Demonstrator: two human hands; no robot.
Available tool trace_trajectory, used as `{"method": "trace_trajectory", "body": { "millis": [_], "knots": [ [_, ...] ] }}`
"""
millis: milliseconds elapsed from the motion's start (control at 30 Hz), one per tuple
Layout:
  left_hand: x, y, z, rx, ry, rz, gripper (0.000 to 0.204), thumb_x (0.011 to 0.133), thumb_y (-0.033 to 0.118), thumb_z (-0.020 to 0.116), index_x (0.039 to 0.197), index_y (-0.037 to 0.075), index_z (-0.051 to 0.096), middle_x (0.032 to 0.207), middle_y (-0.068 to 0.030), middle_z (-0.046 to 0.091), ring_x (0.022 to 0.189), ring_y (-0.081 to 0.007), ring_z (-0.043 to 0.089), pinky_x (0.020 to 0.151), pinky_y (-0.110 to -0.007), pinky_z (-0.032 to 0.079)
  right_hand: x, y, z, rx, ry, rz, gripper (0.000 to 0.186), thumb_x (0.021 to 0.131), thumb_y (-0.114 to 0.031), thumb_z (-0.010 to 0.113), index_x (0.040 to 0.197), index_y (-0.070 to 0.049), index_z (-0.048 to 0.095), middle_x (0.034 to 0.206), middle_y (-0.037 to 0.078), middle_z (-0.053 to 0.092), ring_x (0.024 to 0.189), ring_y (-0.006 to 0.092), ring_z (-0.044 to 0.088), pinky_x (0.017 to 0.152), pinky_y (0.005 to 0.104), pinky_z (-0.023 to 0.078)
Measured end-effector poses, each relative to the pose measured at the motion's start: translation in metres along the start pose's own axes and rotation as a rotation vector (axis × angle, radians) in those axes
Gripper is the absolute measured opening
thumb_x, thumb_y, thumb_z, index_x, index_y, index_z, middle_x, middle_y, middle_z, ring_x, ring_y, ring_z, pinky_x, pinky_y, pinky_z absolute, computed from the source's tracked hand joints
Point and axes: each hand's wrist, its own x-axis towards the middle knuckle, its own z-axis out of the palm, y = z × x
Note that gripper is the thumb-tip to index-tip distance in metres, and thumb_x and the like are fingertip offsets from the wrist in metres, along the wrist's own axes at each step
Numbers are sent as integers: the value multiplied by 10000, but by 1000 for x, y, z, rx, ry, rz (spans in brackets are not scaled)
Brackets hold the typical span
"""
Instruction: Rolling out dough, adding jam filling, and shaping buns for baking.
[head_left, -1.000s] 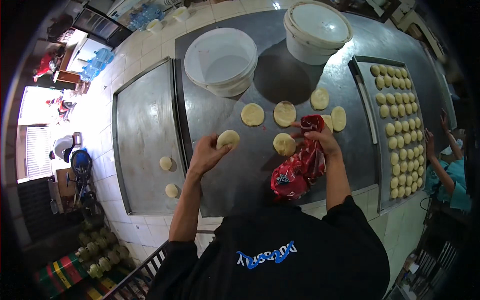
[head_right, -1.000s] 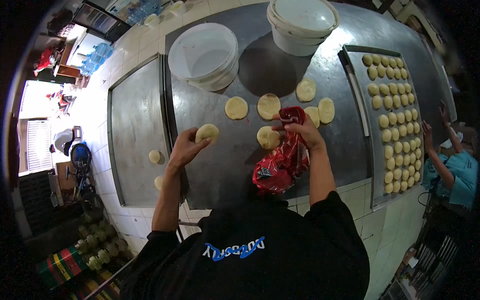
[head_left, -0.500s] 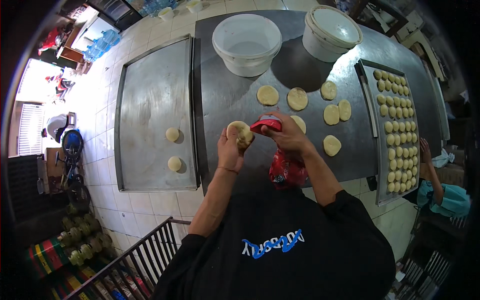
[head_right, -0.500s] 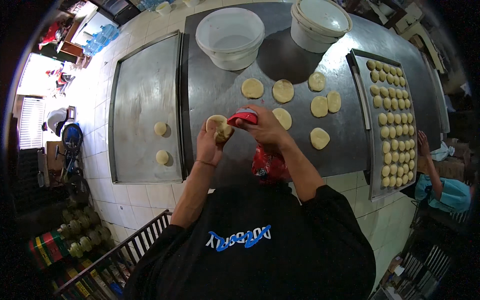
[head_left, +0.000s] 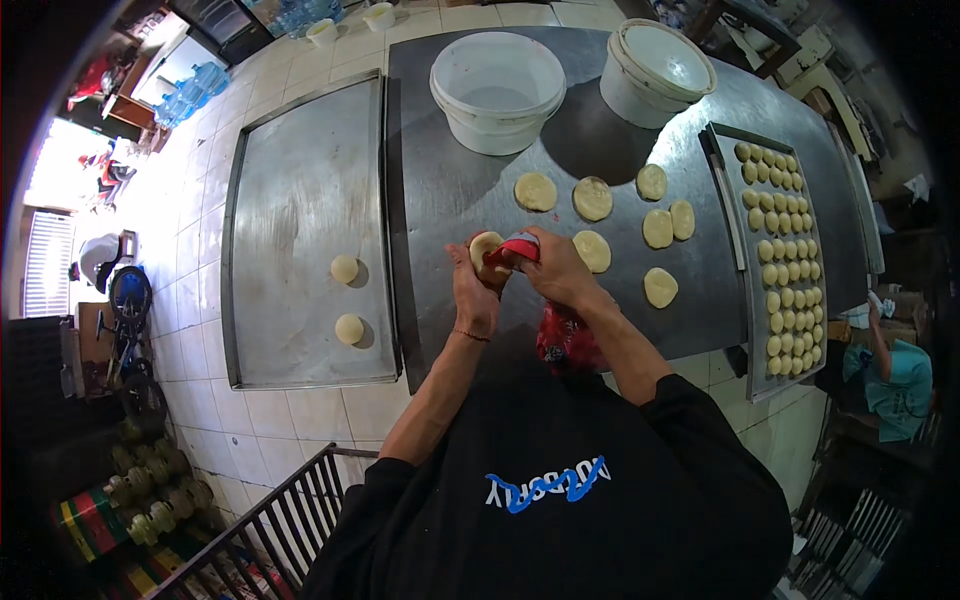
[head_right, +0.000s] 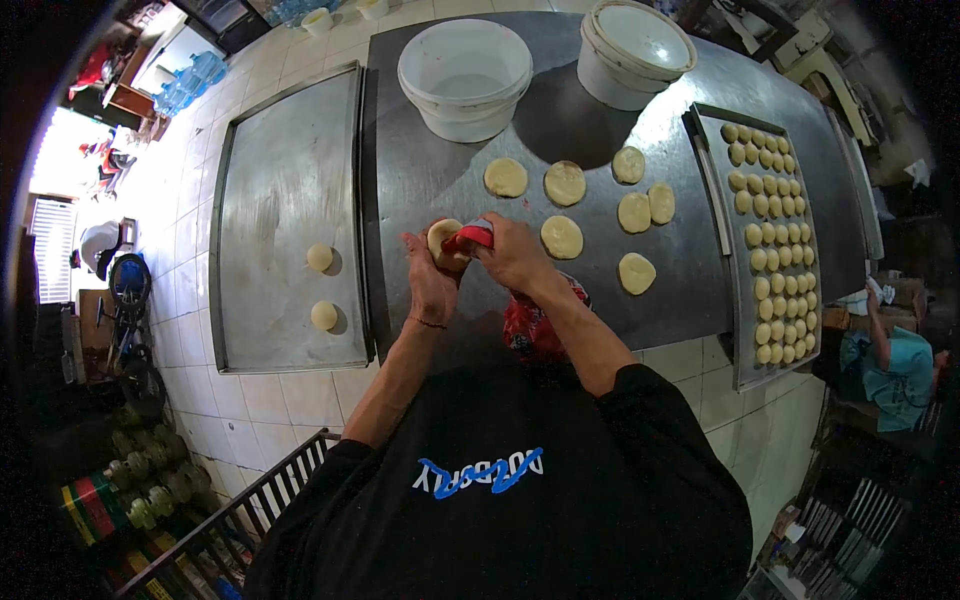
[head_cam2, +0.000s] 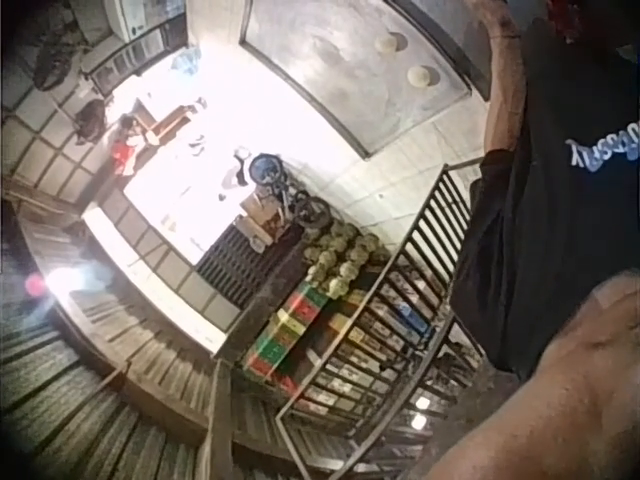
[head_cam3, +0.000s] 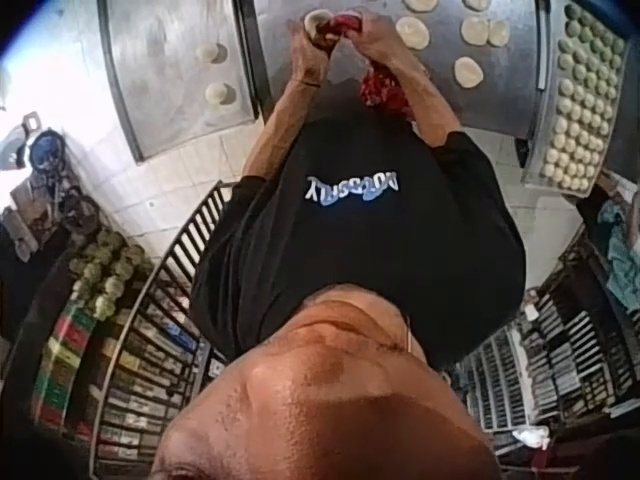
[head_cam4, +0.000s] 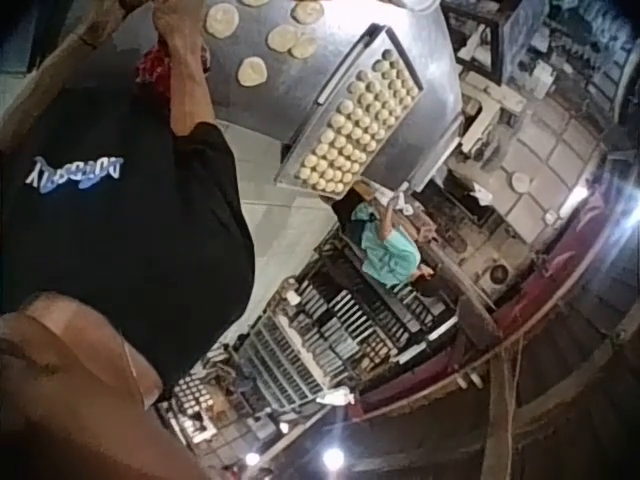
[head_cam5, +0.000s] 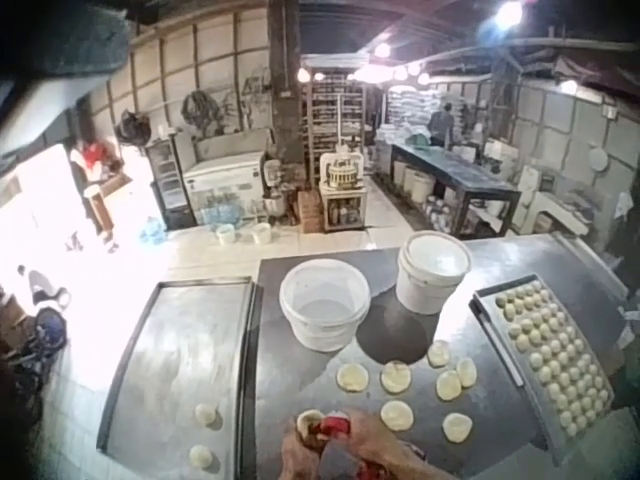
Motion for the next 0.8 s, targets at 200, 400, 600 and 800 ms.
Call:
{"method": "trace_trajectory", "body": {
  "millis": [200, 400, 600, 800],
  "knots": [
    [3, 1, 9, -63, 34, -30, 646, 978, 608, 193, 1250, 89, 466, 1182, -85, 537, 1078, -215, 539, 934, -354, 454, 0, 5, -3, 20, 58, 14, 393, 835, -265, 695, 1081, 20, 584, 927, 259, 652, 915, 430, 621, 779, 464, 501],
    [7, -3, 9, -102, 66, -4, 613, 990, 581, 202, 1220, 91, 487, 1146, -85, 558, 1055, -216, 554, 915, -362, 471, 3, 5, -6, 14, 54, 31, 367, 833, -219, 677, 1088, 26, 581, 944, 263, 646, 937, 437, 610, 792, 471, 494],
    [8, -4, 11, -125, 97, -11, 591, 997, 562, 209, 1216, 90, 489, 1139, -86, 562, 1051, -220, 561, 908, -372, 481, 4, 14, -4, 13, 58, 34, 381, 827, -201, 670, 1113, 34, 579, 947, 269, 645, 942, 436, 611, 803, 468, 496],
    [9, -3, 12, -131, 68, -9, 581, 1003, 548, 207, 1215, 84, 485, 1141, -90, 568, 1050, -230, 570, 907, -383, 488, 6, 20, -3, 37, 64, 43, 412, 814, -198, 676, 1138, 37, 576, 958, 274, 644, 959, 430, 611, 820, 465, 494]
  ]
}}
